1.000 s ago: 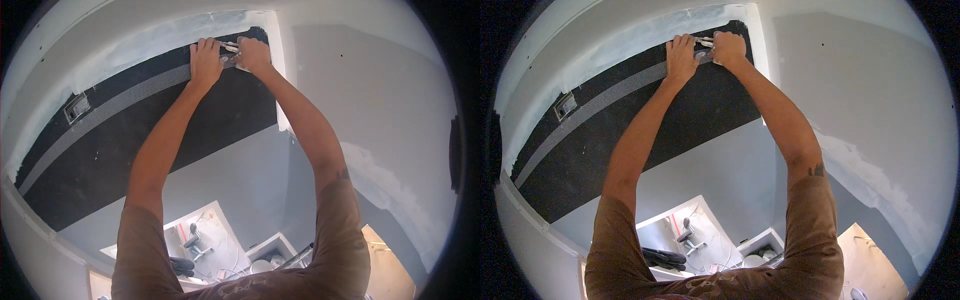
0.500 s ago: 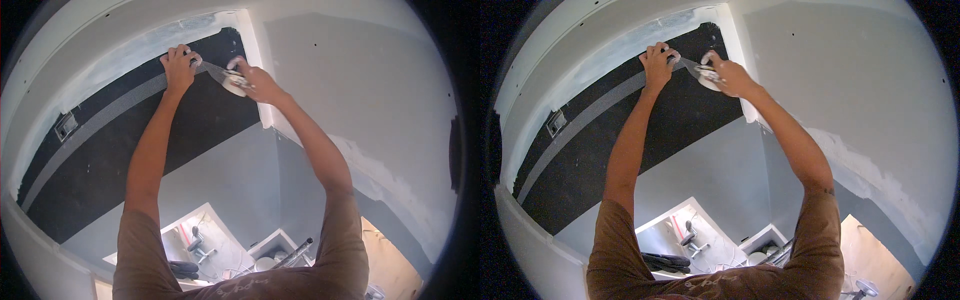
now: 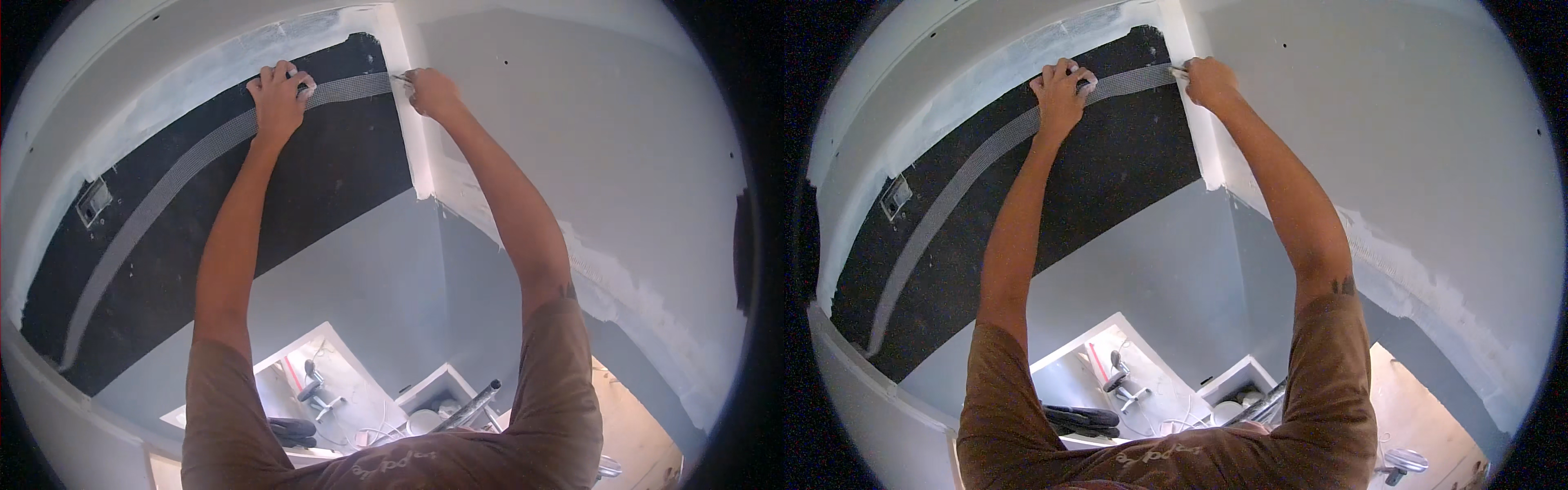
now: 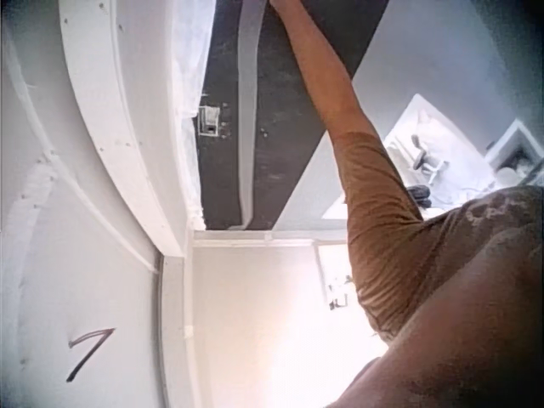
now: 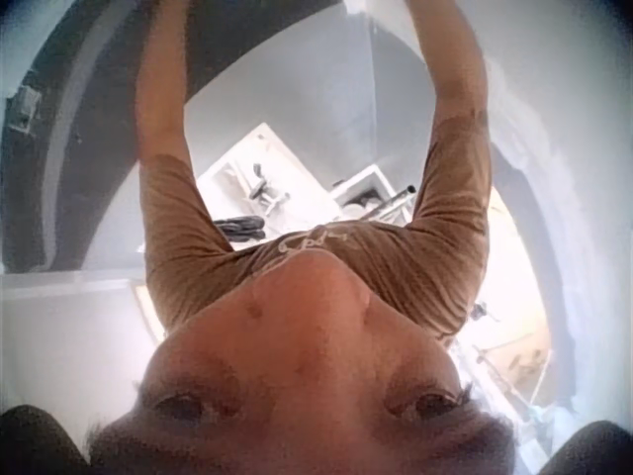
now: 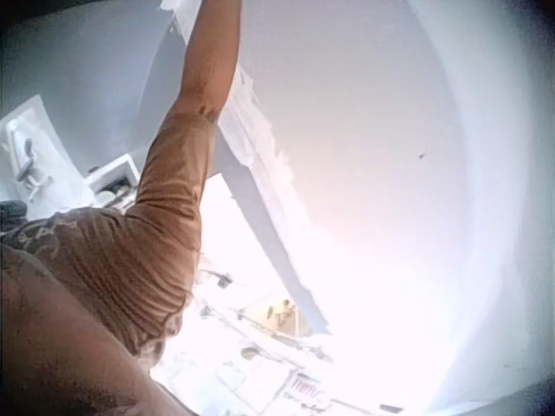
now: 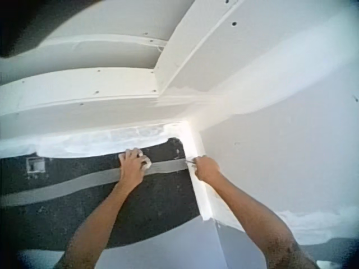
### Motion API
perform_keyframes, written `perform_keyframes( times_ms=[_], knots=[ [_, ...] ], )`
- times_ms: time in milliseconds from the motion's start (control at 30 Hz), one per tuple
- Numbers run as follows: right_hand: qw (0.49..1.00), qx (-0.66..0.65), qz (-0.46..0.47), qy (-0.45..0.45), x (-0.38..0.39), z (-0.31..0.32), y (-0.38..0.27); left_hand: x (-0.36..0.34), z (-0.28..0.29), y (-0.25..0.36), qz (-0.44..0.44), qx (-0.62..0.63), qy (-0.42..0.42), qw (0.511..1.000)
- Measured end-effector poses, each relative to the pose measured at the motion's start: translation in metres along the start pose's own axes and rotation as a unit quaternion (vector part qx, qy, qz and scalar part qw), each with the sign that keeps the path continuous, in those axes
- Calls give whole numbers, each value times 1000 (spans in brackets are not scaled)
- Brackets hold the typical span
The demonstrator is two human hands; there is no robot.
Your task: The person applies drywall tape and joint compound to a ceiling seam while standing on a scaffold, using their hands and a putty knife.
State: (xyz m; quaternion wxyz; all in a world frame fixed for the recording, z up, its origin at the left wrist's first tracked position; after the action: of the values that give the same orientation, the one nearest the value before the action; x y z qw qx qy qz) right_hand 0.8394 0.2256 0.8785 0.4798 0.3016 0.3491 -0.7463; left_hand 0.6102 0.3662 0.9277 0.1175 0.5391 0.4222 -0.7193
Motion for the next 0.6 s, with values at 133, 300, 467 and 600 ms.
perform_keyframes(
  times_ms=[133, 300, 467, 600],
  knots=[
    [997, -47, 27, 60, 14, 12, 11, 0, -11, 20, -52, 27, -30, 998],
    [997, -7, 70, 35, 14, 17, 2, 10, -14, 24, -147, -23, 16, 989],
    [984, -86, 150, 52, 5, 8, 14, -35, -31, 91, -139, 161, 31, 977],
    [985, -112, 113, 61, 5, 8, 3, -61, -81, 94, -127, 99, -91, 983]
  ],
)
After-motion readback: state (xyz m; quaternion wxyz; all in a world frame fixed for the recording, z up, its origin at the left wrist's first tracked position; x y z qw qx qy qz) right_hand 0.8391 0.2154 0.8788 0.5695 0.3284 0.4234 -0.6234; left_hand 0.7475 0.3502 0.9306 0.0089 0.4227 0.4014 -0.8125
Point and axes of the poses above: each hand's wrist, its own x-axis away from the middle knuckle, its own z-axis out of the back of the hand, y = z × x, the point moved 7 cm from there along -x, towards the middle knuckle, and after that the axes turned 12 degrees about -x, right-handed, at the moved point
